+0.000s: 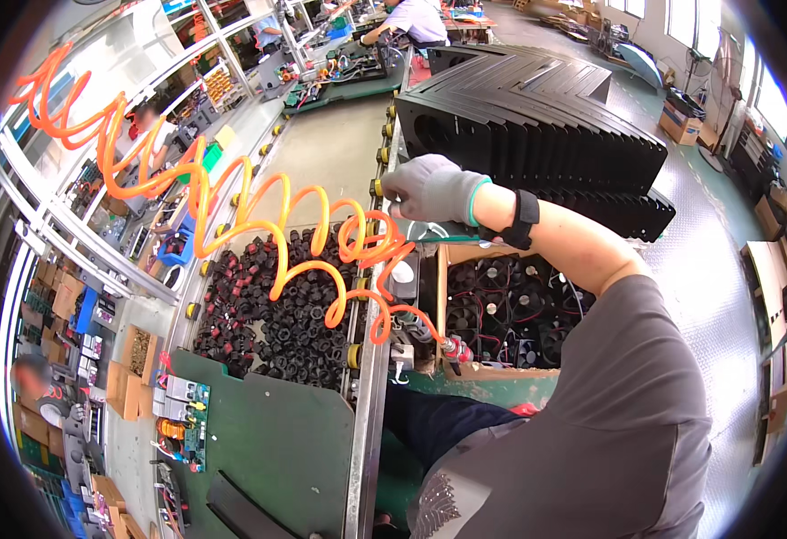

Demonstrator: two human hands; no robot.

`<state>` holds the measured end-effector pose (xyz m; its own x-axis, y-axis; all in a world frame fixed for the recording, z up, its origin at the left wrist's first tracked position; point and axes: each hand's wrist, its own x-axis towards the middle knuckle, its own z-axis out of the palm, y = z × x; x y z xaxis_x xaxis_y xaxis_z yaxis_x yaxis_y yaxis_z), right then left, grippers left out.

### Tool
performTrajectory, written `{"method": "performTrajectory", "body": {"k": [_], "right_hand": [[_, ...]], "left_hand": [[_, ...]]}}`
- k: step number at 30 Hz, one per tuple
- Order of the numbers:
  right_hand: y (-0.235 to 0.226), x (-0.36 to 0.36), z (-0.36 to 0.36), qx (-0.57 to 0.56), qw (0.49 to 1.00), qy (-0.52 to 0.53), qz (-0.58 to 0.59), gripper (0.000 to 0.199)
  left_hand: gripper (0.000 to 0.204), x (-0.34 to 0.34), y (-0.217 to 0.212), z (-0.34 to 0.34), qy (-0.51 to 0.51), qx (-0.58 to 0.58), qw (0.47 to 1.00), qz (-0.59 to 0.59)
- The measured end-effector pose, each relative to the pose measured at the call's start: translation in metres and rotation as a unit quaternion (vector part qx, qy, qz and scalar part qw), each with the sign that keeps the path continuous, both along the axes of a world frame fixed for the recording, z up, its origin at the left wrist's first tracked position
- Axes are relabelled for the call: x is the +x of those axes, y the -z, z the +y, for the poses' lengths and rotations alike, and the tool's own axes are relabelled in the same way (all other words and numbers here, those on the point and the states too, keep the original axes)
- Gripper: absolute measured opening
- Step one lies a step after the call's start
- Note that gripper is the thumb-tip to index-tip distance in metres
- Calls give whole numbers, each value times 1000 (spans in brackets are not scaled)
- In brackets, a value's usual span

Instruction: Assembling electronic components using an air screwdriver and glue.

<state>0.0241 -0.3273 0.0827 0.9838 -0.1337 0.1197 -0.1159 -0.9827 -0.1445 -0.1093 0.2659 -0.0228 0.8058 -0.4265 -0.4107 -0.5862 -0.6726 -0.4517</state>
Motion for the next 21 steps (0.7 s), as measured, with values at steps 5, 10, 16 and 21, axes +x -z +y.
{"method": "performTrajectory", "body": {"k": [5, 10, 16, 21], "right_hand": [[19, 52, -18, -108, 993, 9, 41, 29], [49, 175, -76, -259, 960, 86, 68, 24], [101, 257, -270, -389, 908, 80, 136, 26], [52, 247, -120, -366, 894, 59, 252, 33]], "left_hand": [[19, -1, -2, -1, -2, -14, 1000, -4], [18, -4, -2, -7, -25, -26, 999, -12], [19, -3, 3, -7, -28, -50, 997, -49], [19, -13, -14, -22, -137, -11, 990, 1]]}}
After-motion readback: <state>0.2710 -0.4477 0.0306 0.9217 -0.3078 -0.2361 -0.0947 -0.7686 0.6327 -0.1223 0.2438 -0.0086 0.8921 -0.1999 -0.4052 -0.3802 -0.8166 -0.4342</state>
